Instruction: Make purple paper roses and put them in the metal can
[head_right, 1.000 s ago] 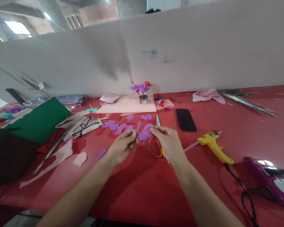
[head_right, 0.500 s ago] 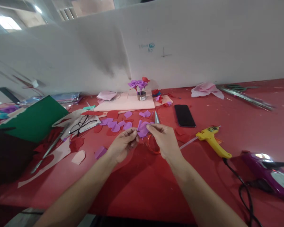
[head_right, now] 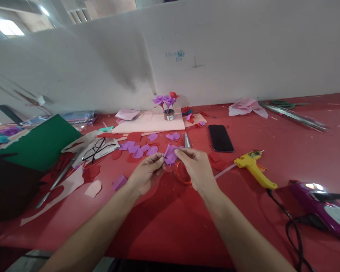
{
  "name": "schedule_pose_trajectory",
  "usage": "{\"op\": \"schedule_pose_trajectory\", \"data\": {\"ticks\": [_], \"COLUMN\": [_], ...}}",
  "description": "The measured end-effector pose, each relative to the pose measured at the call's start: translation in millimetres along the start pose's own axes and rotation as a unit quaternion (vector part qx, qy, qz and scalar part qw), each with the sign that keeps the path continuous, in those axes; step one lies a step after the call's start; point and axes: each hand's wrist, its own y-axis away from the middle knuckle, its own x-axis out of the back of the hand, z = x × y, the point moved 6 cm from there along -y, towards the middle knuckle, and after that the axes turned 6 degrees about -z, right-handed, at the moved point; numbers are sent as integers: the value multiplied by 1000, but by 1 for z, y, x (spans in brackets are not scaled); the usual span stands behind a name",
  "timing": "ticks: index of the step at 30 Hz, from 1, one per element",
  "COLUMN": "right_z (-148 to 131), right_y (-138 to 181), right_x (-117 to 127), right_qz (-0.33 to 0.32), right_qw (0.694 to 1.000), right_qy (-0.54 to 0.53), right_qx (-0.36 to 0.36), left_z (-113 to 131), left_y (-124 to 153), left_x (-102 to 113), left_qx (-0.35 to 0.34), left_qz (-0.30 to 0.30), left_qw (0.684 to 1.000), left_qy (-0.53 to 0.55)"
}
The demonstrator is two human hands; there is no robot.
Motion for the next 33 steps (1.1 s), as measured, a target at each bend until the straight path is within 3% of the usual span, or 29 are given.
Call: {"op": "schedule_pose_trajectory", "data": {"ticks": [23, 33], "right_z": [-3, 5], "right_y": [5, 3], "right_x": [-7, -7], "right_qz": [-9, -31], "right_qw": [1000, 996], "right_qy": [-14, -66], "right_qx": [-15, -45], "left_z": [2, 11], "left_y": [-2, 2], "left_x": [9, 7], "left_qx": [-40, -82], "left_qz": [47, 75], "left_qw": [995, 981], "left_qy": [-72, -161]}}
